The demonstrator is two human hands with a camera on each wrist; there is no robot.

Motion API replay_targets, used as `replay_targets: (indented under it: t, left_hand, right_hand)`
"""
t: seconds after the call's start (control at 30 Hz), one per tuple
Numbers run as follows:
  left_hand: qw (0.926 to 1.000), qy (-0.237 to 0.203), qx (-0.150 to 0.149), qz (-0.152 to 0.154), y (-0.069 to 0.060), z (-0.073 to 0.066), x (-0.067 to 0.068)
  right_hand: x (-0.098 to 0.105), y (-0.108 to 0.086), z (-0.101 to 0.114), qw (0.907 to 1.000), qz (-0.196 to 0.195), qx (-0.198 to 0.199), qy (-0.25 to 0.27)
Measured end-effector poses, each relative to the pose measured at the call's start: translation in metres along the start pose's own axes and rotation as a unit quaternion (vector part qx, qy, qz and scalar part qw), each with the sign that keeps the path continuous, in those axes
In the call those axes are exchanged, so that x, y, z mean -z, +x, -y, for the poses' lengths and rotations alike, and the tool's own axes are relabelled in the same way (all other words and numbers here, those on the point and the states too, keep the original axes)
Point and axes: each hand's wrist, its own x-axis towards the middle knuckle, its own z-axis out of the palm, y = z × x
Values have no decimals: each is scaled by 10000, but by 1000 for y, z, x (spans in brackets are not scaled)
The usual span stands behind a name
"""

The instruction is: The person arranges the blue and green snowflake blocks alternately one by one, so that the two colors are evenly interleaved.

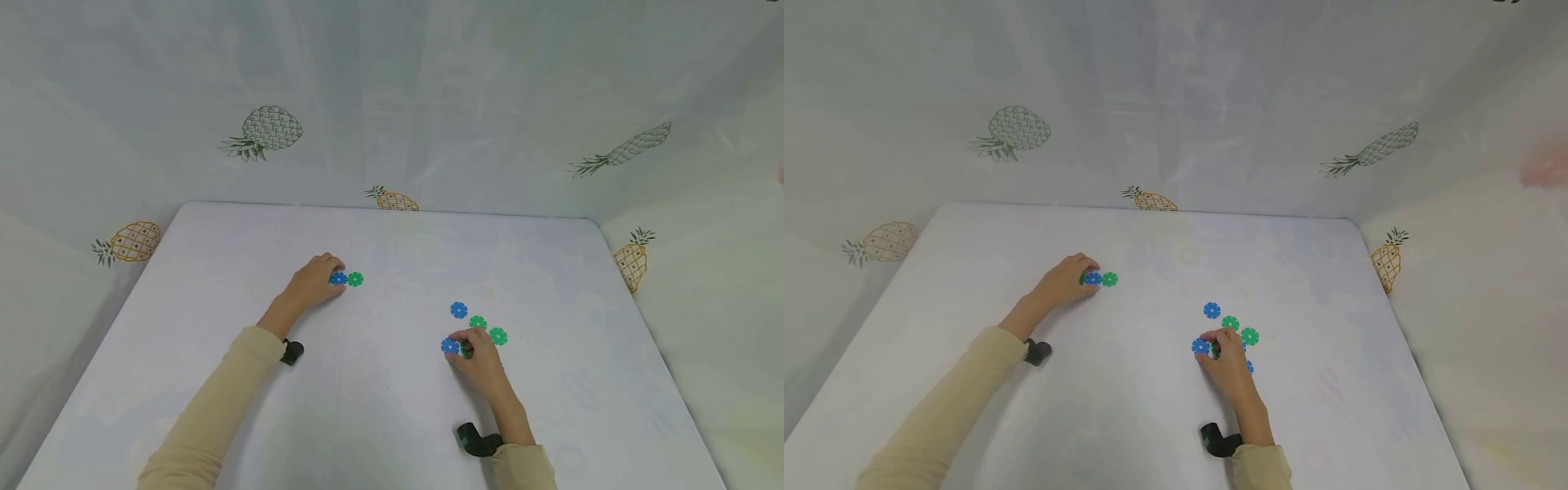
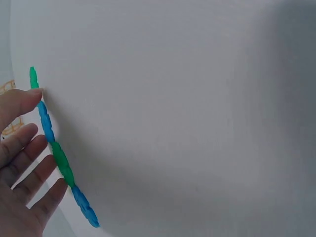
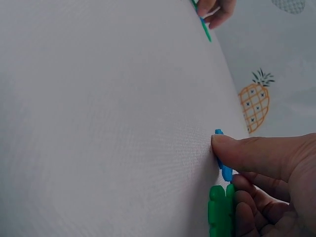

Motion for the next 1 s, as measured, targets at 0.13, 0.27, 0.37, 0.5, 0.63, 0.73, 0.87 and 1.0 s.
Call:
replay_targets:
  t: [0.13, 0.27, 0.37, 0.5, 0.63, 0.73, 0.87, 1.0]
  left_hand:
    - [10000, 4, -55, 5, 2, -6, -1]
    - [9999, -3, -110, 29, 3, -11, -2]
    - [9999, -8, -132, 53, 5, -12, -3]
    - [9998, -23, -175, 29, 7, -12, -6]
    - [9998, -38, -204, -40, 8, -12, -8]
    - [9997, 2, -230, -64, 9, -12, -9]
    - [9996, 32, -247, -97, 10, -13, -10]
    - [9995, 17, -291, -152, 9, -13, -11]
  right_hand:
    - [0, 0, -1, 10000, 43, 58, 36]
    - [0, 0, -2, 9999, 54, 74, 65]
    - [0, -1, -2, 9999, 62, 74, 66]
    - [0, 0, -1, 9999, 78, 68, 62]
    - [0, -1, -1, 9999, 92, 19, 52]
    - [0, 0, -1, 9999, 108, -4, 50]
    - [1, -1, -1, 9999, 123, 24, 69]
    - [2, -1, -2, 9999, 123, 69, 77]
